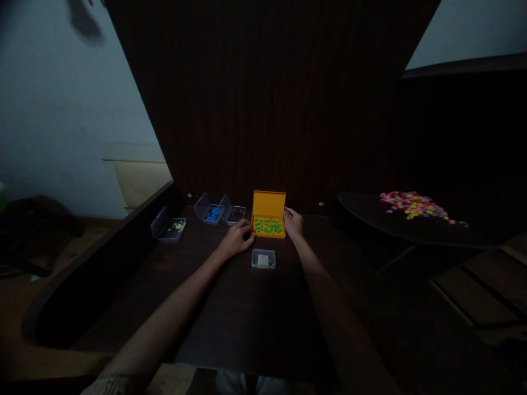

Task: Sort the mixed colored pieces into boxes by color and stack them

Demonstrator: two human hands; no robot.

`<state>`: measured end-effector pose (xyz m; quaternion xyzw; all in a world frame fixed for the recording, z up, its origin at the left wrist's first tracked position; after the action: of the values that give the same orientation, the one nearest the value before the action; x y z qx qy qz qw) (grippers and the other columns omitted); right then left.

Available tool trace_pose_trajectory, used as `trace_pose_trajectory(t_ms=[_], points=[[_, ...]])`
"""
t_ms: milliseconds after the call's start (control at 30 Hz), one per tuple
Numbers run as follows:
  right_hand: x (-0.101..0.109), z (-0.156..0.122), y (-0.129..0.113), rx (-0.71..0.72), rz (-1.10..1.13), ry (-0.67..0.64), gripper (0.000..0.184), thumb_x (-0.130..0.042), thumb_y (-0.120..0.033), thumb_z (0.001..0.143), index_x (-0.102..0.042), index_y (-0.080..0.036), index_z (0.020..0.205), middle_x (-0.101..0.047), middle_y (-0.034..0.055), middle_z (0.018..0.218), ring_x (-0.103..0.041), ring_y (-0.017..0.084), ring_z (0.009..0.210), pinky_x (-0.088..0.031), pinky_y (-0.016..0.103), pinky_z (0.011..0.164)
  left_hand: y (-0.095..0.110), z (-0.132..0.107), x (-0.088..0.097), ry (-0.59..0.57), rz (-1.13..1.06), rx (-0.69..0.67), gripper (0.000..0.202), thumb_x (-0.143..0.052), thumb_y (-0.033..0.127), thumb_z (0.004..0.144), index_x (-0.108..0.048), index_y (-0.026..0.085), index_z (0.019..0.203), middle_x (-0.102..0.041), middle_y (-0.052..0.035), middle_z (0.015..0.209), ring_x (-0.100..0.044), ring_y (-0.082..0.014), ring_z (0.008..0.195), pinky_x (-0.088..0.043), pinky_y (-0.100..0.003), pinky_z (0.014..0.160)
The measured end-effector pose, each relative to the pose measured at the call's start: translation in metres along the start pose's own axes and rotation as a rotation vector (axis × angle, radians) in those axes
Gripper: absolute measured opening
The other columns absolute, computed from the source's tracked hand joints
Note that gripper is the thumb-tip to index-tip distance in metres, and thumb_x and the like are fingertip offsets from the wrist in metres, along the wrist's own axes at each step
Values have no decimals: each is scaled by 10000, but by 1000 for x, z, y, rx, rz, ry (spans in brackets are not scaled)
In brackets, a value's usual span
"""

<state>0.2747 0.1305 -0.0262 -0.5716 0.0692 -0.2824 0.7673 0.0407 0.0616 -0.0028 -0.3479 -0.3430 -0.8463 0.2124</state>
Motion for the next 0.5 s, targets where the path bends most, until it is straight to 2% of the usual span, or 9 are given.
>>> trace_pose_trajectory(t_ms=[100, 267, 367, 433, 500], points=[[0, -1, 1, -12, 9, -3, 360, -607, -356, 739, -756, -117, 964, -768, 125, 895, -713, 267, 848, -563, 385, 804, -1, 3, -2, 9, -2, -4, 103, -574, 216, 838, -662, 171, 868, -594, -78, 985, -633, -194, 909, -549, -323, 851], [4, -2, 6, -38, 9, 31, 402, -609, -379, 752, -757, -90, 990, -758, 154, 976, -717, 303, 884, -568, 426, 813, -2, 9, -5, 2, -19, 13, 117, -584, 208, 817, -640, 168, 912, -592, -82, 989, -632, -208, 928, -554, -351, 869], [5, -2, 8, -46, 2, 44, 408, -619, -418, 757, -763, -112, 984, -758, 136, 996, -713, 314, 915, -560, 444, 837, -2, 12, -7, 30, -68, 26, 318, -607, 201, 791, -591, 168, 1107, -564, -108, 1165, -623, -226, 1031, -547, -376, 927], [6, -2, 9, -42, -2, 45, 393, -629, -434, 757, -770, -129, 962, -762, 119, 988, -706, 317, 944, -552, 442, 859, -3, 14, -8, 60, -115, 27, 523, -623, 187, 769, -493, 159, 1274, -477, -146, 1344, -580, -255, 1162, -526, -400, 986], [6, -3, 8, -35, -5, 30, 381, -629, -446, 764, -775, -137, 933, -766, 108, 971, -700, 319, 962, -549, 433, 865, -5, 16, -10, 78, -142, 20, 705, -636, 180, 748, -363, 145, 1396, -370, -179, 1466, -476, -297, 1309, -470, -446, 1070]])
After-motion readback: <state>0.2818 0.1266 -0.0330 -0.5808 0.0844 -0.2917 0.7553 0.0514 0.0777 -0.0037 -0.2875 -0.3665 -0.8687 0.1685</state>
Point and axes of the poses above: each hand's wrist, its own z-axis towards the middle knuckle, its own x-axis out of the back of the hand, y = z × x, the point moved 2 cm from there along z, towards the middle knuckle
